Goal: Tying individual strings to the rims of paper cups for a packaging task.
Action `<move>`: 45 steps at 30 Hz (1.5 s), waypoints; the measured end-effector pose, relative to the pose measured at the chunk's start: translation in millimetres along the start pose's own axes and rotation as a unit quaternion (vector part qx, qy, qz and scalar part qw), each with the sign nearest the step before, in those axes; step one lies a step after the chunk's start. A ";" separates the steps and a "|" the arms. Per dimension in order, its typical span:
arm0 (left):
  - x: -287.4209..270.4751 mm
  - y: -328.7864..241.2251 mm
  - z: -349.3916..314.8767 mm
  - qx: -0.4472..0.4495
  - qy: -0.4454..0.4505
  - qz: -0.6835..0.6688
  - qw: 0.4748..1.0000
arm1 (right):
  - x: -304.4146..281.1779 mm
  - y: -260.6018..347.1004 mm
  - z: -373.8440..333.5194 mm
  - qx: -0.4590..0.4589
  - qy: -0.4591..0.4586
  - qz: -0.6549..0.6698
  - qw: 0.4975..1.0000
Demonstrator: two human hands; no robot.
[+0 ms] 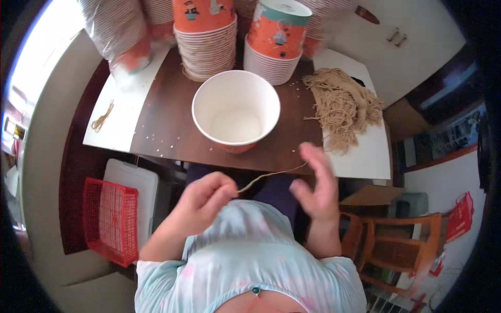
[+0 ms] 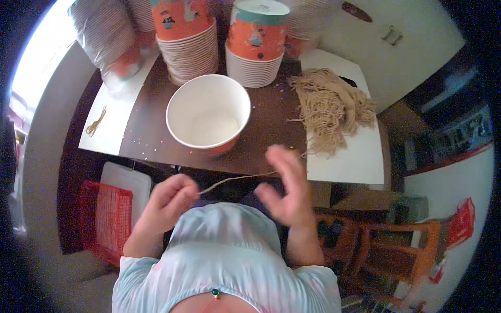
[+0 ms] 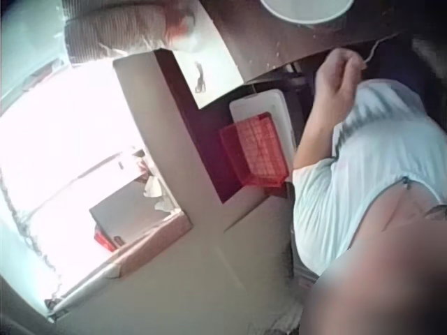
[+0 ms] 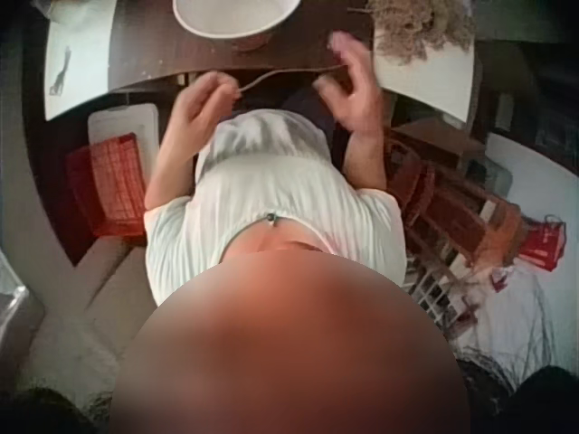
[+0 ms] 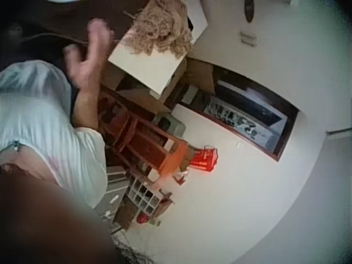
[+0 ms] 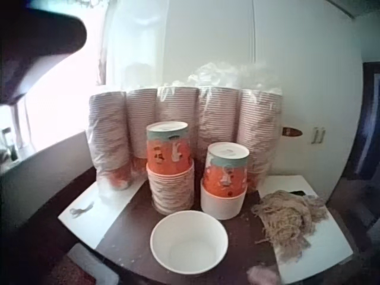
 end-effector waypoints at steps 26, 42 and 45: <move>-8.6 46.2 3.8 -0.138 0.080 -0.107 0.981 | 73.5 31.9 -9.2 -0.122 0.044 -0.014 0.991; -4.3 56.8 -17.3 0.023 0.076 0.012 0.997 | 76.5 28.7 -37.2 -0.084 0.096 -0.008 0.992; -8.0 41.2 -16.2 0.069 0.109 0.106 0.986 | 78.0 31.9 -33.3 -0.115 0.122 -0.020 0.986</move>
Point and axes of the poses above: each hand's wrist, its own z-axis towards the middle knuckle, its own x-axis out of the palm, y = z × x, the point moved 2 cm from there along z, towards the middle knuckle, and after that the axes turned 13 degrees about x, right-handed, at the moved point
